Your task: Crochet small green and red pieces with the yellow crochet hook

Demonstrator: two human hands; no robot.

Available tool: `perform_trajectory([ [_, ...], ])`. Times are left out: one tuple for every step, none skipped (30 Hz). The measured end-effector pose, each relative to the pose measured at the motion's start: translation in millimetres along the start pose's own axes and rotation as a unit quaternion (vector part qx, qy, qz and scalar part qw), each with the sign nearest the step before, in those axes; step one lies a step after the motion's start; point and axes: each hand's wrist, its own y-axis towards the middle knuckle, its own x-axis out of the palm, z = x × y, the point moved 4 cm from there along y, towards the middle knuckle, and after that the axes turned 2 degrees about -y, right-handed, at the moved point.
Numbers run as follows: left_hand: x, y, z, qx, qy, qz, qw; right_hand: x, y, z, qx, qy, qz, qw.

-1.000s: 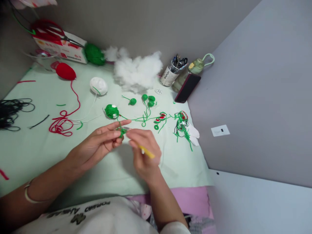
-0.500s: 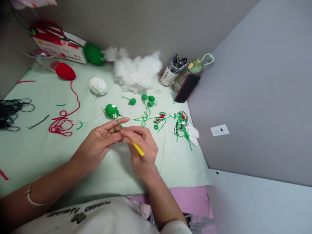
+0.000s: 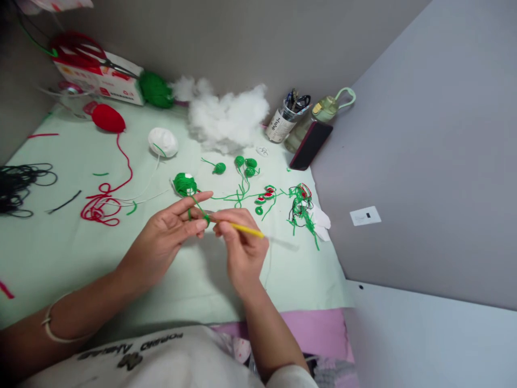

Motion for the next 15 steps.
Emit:
perform_trajectory([
  [2, -1, -1, -0.007, -0.007, -0.003, 1.000, 2, -3, -3, -0.051, -0.061, -0.007, 0.997],
  [3, -1, -3, -0.025, -0.022, -0.013, 0.999, 3, -5, -6, -0.099, -0.117, -0.011, 0.988],
  [4, -1, -6, -0.050, -0.043, -0.026, 0.997, 3, -6, -9, -0.135, -0.156, -0.011, 0.978],
  [4, 0, -8, -0.076, -0.064, -0.037, 0.994, 1, -7, -10, -0.150, -0.172, -0.003, 0.974],
  [3, 1, -9, -0.096, -0.082, -0.043, 0.991, -2, -5, -11, -0.143, -0.163, 0.013, 0.976],
  [1, 2, -9, -0.108, -0.095, -0.044, 0.989, -6, -3, -10, -0.116, -0.136, 0.031, 0.983],
  [-1, 4, -9, -0.110, -0.101, -0.041, 0.988, -10, 0, -8, -0.076, -0.096, 0.048, 0.991],
  [-3, 5, -8, -0.102, -0.098, -0.034, 0.989, -13, 3, -6, -0.032, -0.054, 0.059, 0.996],
  [-4, 5, -6, -0.087, -0.083, -0.028, 0.992, -14, 4, -3, 0.009, -0.017, 0.060, 0.998],
  [-4, 5, -4, -0.067, -0.059, -0.022, 0.996, -13, 5, -2, 0.039, 0.009, 0.052, 0.998],
  [-3, 4, -2, -0.045, -0.030, -0.017, 0.998, -10, 5, -1, 0.051, 0.016, 0.037, 0.998],
  [-2, 3, -1, -0.023, -0.001, -0.011, 1.000, -7, 4, -2, 0.043, 0.002, 0.021, 0.999],
  [-1, 2, 0, -0.007, 0.019, -0.006, 1.000, -3, 3, -5, 0.017, -0.031, 0.006, 0.999],
  [1, 0, 0, -0.002, 0.029, -0.005, 1.000, 1, 1, -8, -0.026, -0.076, -0.003, 0.997],
  [3, 0, -1, -0.008, 0.026, -0.007, 1.000, 4, -1, -11, -0.074, -0.123, -0.004, 0.990],
])
